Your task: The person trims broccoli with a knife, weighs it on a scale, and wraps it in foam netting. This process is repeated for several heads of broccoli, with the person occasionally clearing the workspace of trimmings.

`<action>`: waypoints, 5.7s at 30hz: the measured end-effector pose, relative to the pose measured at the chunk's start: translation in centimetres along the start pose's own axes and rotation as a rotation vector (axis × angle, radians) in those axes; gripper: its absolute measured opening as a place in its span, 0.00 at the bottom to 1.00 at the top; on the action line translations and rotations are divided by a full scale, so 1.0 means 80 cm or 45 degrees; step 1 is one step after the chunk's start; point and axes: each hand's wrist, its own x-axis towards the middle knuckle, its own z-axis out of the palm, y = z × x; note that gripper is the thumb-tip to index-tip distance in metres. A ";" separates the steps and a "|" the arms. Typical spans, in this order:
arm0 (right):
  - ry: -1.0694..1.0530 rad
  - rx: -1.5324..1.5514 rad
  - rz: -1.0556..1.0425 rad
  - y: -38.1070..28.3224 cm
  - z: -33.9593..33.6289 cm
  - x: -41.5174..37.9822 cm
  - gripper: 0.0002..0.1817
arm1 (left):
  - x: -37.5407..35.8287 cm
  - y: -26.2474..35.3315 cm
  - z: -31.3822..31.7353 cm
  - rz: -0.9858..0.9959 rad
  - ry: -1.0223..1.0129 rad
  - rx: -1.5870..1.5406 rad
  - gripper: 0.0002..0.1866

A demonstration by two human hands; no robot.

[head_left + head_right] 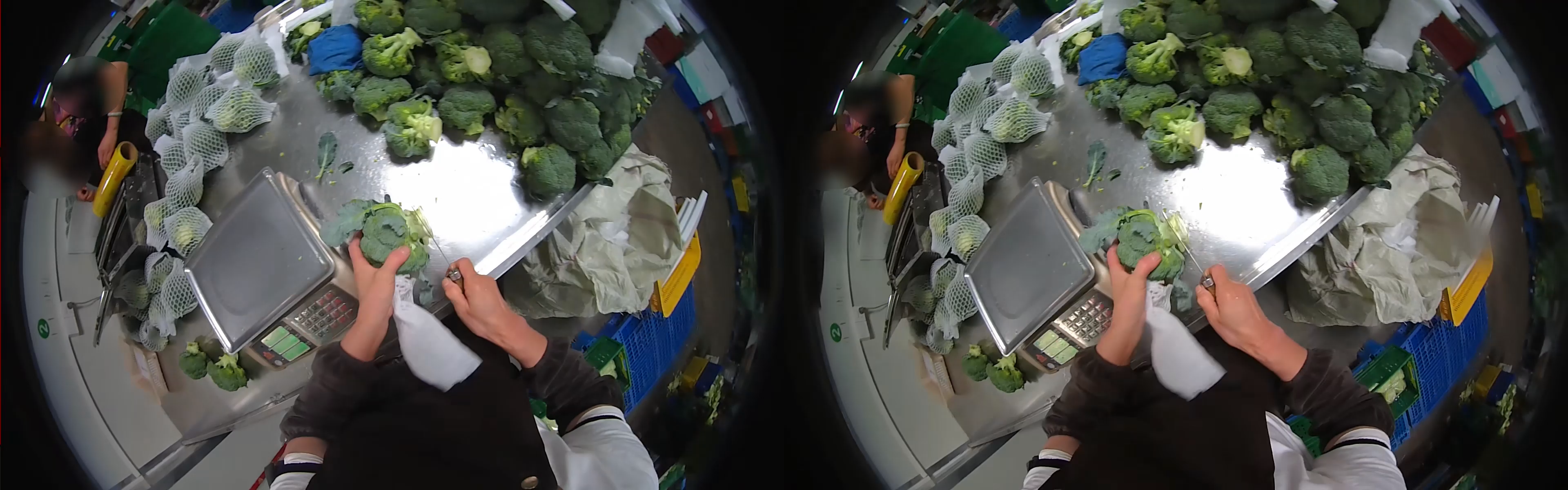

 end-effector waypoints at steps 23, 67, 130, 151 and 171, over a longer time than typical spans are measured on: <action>-0.175 -0.173 0.358 0.076 0.018 0.075 0.19 | 0.038 -0.040 0.047 0.212 0.143 0.407 0.42; -0.035 -0.213 -0.065 0.046 0.032 0.065 0.11 | -0.094 0.218 -0.248 0.580 0.577 1.362 0.46; -1.403 1.443 0.434 -0.099 0.134 0.091 0.19 | -0.152 -0.035 -0.214 -0.178 -0.232 -0.210 0.17; -0.689 0.326 -0.899 -0.219 0.137 0.043 0.18 | -0.118 0.152 -0.226 0.530 0.150 -0.653 0.27; -1.285 0.898 0.456 -0.107 0.156 0.022 0.18 | -0.087 0.011 -0.261 0.444 -0.305 -1.308 0.25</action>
